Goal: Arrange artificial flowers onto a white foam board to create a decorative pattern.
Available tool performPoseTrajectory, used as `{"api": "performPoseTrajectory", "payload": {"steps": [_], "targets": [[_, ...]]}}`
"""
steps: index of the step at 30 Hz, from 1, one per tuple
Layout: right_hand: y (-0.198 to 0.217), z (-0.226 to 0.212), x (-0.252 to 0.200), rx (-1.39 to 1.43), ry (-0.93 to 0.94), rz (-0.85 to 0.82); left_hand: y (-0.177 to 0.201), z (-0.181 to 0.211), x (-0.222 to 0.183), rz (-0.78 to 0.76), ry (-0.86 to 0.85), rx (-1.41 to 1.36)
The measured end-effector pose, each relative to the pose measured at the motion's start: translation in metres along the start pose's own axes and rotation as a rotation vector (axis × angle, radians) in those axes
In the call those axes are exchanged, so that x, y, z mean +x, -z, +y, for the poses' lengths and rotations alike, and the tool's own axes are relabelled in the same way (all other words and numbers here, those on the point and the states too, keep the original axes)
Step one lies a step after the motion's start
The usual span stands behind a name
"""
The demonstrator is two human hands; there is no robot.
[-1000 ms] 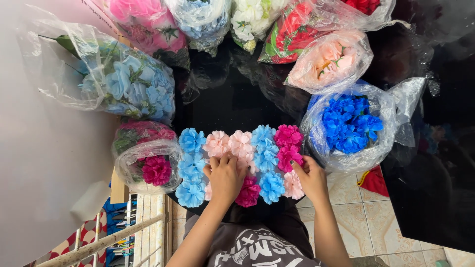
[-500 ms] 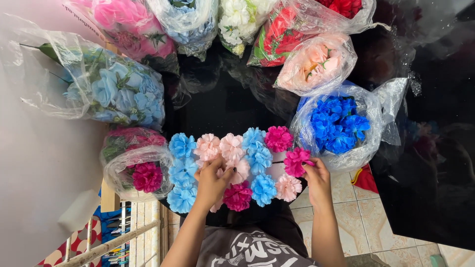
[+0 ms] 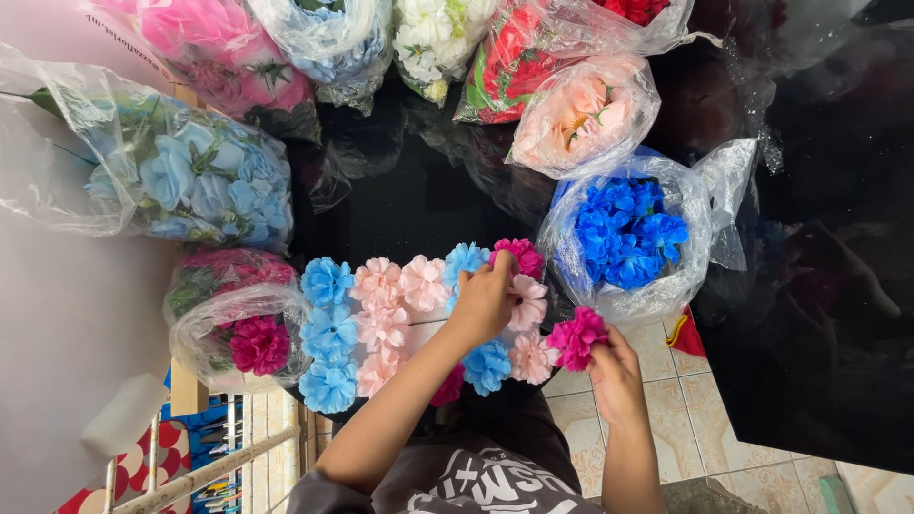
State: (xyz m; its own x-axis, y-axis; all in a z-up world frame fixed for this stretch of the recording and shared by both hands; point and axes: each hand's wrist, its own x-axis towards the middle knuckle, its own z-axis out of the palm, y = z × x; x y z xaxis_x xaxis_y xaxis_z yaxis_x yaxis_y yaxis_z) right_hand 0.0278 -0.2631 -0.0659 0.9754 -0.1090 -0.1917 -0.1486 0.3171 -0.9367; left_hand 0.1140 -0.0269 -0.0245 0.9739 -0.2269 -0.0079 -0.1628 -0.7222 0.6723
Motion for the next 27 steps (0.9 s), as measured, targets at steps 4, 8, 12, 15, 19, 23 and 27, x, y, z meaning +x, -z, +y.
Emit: {"api": "performPoseTrajectory", "payload": {"steps": [4,8,12,15,19,23,27], "targets": [[0.006,-0.014,-0.016,-0.167,-0.081,-0.335,-0.049,-0.011,0.018,0.117,-0.075,0.124],[0.004,-0.004,-0.022,-0.186,-0.259,-0.334,-0.070,-0.017,0.024,0.102,-0.040,0.236],[-0.009,0.002,-0.019,-0.183,-0.264,-0.363,-0.066,-0.013,0.025,0.141,-0.001,0.269],[-0.017,-0.003,-0.017,-0.213,-0.266,-0.352,-0.051,-0.014,0.022,0.045,0.062,0.035],[-0.013,-0.001,-0.014,-0.229,-0.239,-0.346,-0.034,-0.011,0.012,0.160,0.000,-0.172],[-0.009,0.003,-0.012,-0.216,-0.228,-0.350,-0.051,-0.020,0.014,0.180,0.018,0.006],[-0.010,0.005,-0.011,-0.186,-0.233,-0.337,-0.059,-0.018,0.015,0.141,0.029,0.005]]}}
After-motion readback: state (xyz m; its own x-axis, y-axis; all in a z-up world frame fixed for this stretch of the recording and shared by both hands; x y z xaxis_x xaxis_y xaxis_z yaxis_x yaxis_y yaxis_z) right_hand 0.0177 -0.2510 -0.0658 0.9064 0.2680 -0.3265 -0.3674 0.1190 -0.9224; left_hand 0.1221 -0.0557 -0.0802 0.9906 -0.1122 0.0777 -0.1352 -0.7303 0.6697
